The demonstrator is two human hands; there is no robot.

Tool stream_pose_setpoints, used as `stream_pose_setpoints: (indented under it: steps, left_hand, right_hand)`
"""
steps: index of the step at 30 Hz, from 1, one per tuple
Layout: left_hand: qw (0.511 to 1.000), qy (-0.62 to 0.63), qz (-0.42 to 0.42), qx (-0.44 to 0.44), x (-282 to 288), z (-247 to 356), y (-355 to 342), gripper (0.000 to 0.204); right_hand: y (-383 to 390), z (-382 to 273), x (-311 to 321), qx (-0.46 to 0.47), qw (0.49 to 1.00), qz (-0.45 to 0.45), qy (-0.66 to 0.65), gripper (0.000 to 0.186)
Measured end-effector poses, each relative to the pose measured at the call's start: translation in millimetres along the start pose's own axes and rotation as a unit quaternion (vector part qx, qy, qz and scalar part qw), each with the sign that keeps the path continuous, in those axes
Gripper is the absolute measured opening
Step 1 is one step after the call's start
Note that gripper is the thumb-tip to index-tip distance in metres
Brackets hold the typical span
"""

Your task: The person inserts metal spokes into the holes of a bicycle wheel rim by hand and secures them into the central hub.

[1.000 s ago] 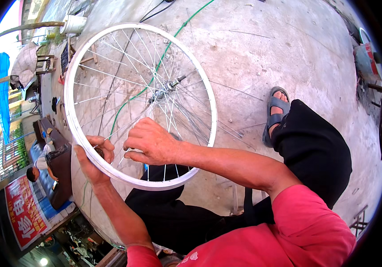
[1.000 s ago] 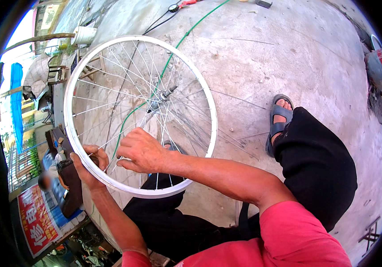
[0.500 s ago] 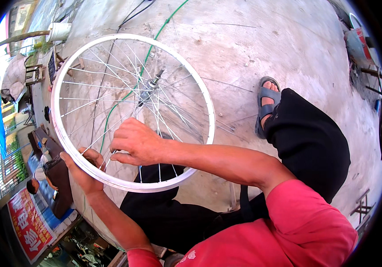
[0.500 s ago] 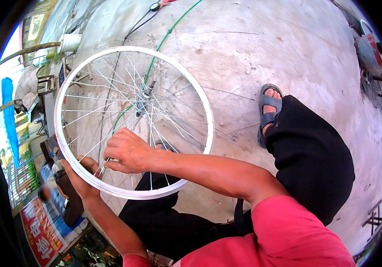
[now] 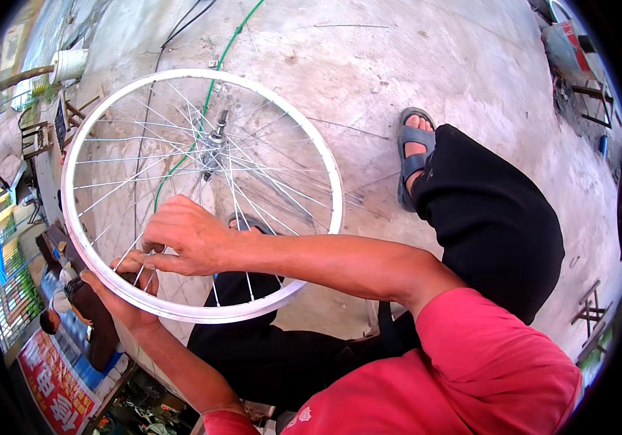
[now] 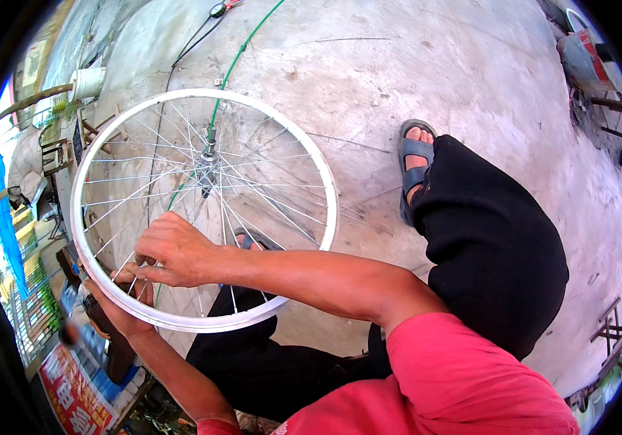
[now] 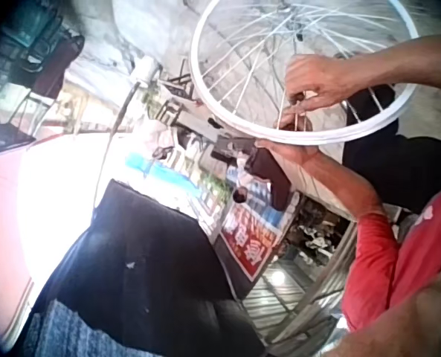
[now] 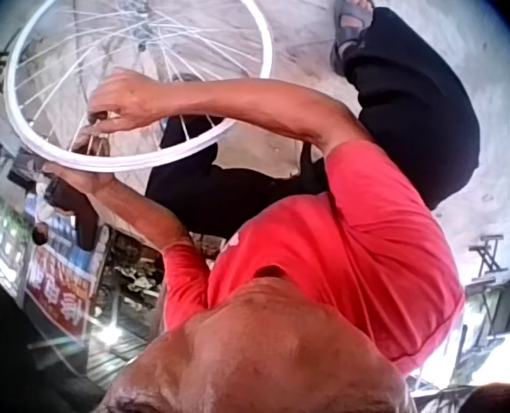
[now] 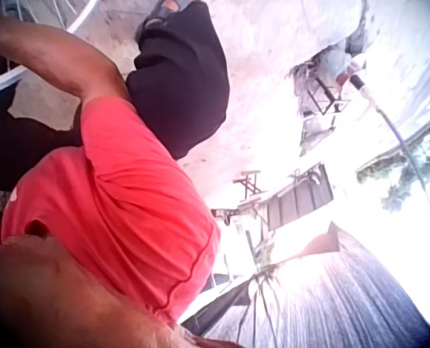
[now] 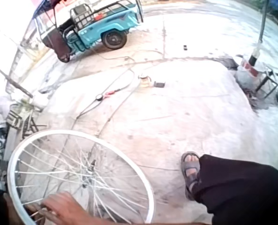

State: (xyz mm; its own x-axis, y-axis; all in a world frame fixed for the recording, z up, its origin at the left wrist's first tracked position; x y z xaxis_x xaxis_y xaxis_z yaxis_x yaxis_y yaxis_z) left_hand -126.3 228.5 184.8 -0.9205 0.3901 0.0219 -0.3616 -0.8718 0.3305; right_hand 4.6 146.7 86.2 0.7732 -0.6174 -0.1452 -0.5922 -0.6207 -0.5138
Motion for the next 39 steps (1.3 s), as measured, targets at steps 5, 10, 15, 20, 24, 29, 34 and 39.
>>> stream_pose_setpoints:
  steps: [5, 10, 15, 20, 24, 29, 34, 39]
  left_hand:
    - [1.0, 0.002, -0.005, -0.005, 2.8, -0.4, -1.1, 0.087]
    - [0.999, 0.031, -0.006, -0.03, 3.8, -5.0, -1.7, 0.078]
    - [0.997, 0.058, -0.029, -0.032, 10.3, -8.3, -1.1, 0.07]
    - [0.997, 0.052, 0.009, -0.052, -10.1, -6.2, 2.9, 0.068]
    - [0.997, 0.07, -0.004, -0.044, -13.4, -7.9, 7.7, 0.065]
    - [0.986, 0.126, -0.103, -0.03, -5.9, -8.7, 5.0, 0.063]
    - [0.951, 0.197, -0.237, -0.004, -19.8, 9.6, 3.2, 0.065]
    - [0.923, 0.251, -0.282, 0.074, -22.2, 21.6, 15.2, 0.065]
  right_hand:
    - [0.6, 1.5, -0.2, -0.004, 1.0, 0.01, -0.019, 0.019]
    - [-3.1, 1.5, -3.2, -0.022, 0.999, 0.015, -0.037, 0.021]
    - [0.9, 2.4, -9.3, -0.019, 0.999, 0.023, -0.029, 0.022]
    - [4.4, 3.1, -10.5, -0.013, 1.0, 0.025, -0.004, 0.023]
    - [5.5, 1.7, -8.5, 0.004, 0.999, 0.042, 0.002, 0.024]
    - [3.6, -0.1, -6.0, 0.017, 0.999, 0.018, 0.021, 0.023]
    - [-7.9, -28.6, 16.9, 0.028, 0.997, -0.072, -0.007, 0.018]
    - [9.4, -59.4, 6.1, 0.007, 0.99, -0.126, -0.061, 0.014]
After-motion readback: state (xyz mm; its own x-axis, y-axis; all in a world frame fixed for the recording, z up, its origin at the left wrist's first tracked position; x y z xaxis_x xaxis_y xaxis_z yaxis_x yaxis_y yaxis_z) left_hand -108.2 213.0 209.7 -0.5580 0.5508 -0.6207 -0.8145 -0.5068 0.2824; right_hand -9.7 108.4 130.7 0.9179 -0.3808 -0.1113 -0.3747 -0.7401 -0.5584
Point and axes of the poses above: each hand's wrist, its own y-axis away from the middle knuckle, its own x-axis out of the back of the hand, z = x × y, the point moved 4 cm from there along -y, towards the middle knuckle, and after that the axes turned 8 degrees about y, right-handed, at the moved point
